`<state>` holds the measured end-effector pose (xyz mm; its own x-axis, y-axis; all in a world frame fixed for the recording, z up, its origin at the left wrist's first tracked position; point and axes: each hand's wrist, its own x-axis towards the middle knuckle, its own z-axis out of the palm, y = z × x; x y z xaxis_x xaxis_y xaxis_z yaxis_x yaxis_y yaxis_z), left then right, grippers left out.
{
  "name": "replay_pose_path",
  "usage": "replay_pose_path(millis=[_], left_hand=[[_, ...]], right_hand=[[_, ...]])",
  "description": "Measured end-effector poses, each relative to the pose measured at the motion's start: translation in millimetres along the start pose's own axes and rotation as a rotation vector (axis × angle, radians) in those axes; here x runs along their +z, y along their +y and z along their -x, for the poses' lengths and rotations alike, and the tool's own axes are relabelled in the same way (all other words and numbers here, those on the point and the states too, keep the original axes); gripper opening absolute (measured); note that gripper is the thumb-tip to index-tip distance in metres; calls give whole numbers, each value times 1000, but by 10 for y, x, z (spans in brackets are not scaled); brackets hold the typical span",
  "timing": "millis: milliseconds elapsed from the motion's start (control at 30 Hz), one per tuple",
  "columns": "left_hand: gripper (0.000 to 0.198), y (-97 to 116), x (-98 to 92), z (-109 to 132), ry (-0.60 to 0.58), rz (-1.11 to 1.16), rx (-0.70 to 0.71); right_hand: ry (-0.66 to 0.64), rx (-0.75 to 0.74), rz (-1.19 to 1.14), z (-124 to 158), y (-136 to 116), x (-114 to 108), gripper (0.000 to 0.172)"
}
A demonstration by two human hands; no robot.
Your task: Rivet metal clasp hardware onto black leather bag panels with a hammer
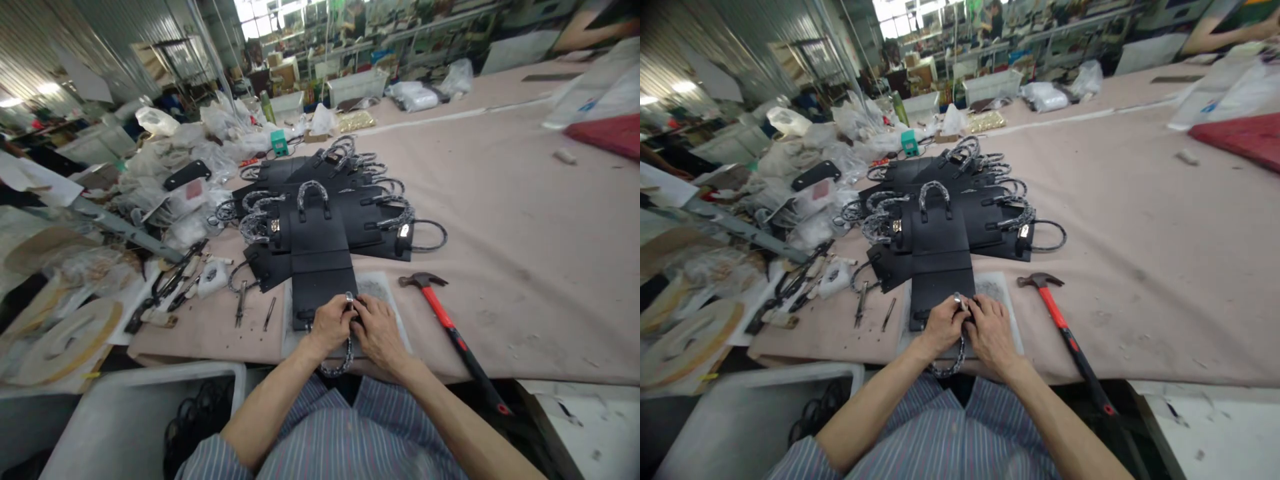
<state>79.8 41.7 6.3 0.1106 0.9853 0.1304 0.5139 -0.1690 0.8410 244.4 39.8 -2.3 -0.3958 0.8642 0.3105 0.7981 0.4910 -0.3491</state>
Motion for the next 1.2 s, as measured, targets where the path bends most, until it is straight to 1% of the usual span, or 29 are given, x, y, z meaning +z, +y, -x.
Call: replay_pose_path(millis=[67,100,167,200,233,267,300,333,400,467,533,600,700,767,833,867,900,967,1000,1067,1133,1200], left_hand=[[11,2,31,-31,69,158,-87],[9,-1,32,-68,135,279,-157],[20,-23,-39,-172,292,560,-315],[27,-45,-126,-225,358,678,-377],[32,-74,-249,-266,403,747,-419],[34,-111,-408,-287,425,748,-440],[34,-156,-594,-283,417,666,-444],[32,-209,-798,-253,394,511,-443],[26,-339,-1209,-127,328,42,-434],[22,-486,-1542,51,252,-409,-444],[18,-624,-1737,240,188,-694,-474],[19,-729,-1795,410,184,-843,-480],[23,-821,-1758,577,262,-914,-427],[24,-864,-1767,615,337,-904,-430],[24,-918,-1854,602,415,-888,-523],[25,-952,-1922,583,434,-875,-597],[26,-992,-2000,558,425,-855,-676],[30,-1080,-2151,496,312,-805,-797],[31,-1125,-2213,460,238,-783,-824],[29,-1202,-2294,379,111,-763,-829],[30,-1249,-2329,298,47,-767,-823],[33,-1255,-2344,239,14,-764,-817]], right_hand=[[-9,2,42,30,-45,125,43],[-9,0,50,48,-36,160,43],[-2,-8,38,67,6,181,41],[2,-14,28,67,25,175,40],[4,-20,21,62,38,162,40],[6,-24,19,54,42,145,39],[7,-26,18,46,40,129,39],[7,-25,19,38,33,116,39],[7,-19,17,29,17,101,39],[6,-15,12,26,12,105,39],[9,-12,7,26,19,118,40],[13,-11,9,28,29,132,40],[17,-20,19,36,40,150,40],[21,-29,25,44,47,166,39],[23,-34,26,52,55,186,39],[22,-34,25,55,57,194,39],[21,-33,23,57,58,201,39],[17,-27,20,58,51,206,39],[15,-22,21,57,43,204,39],[10,-11,20,54,26,195,39],[4,1,8,51,19,189,40],[-4,9,-12,52,27,188,41]])
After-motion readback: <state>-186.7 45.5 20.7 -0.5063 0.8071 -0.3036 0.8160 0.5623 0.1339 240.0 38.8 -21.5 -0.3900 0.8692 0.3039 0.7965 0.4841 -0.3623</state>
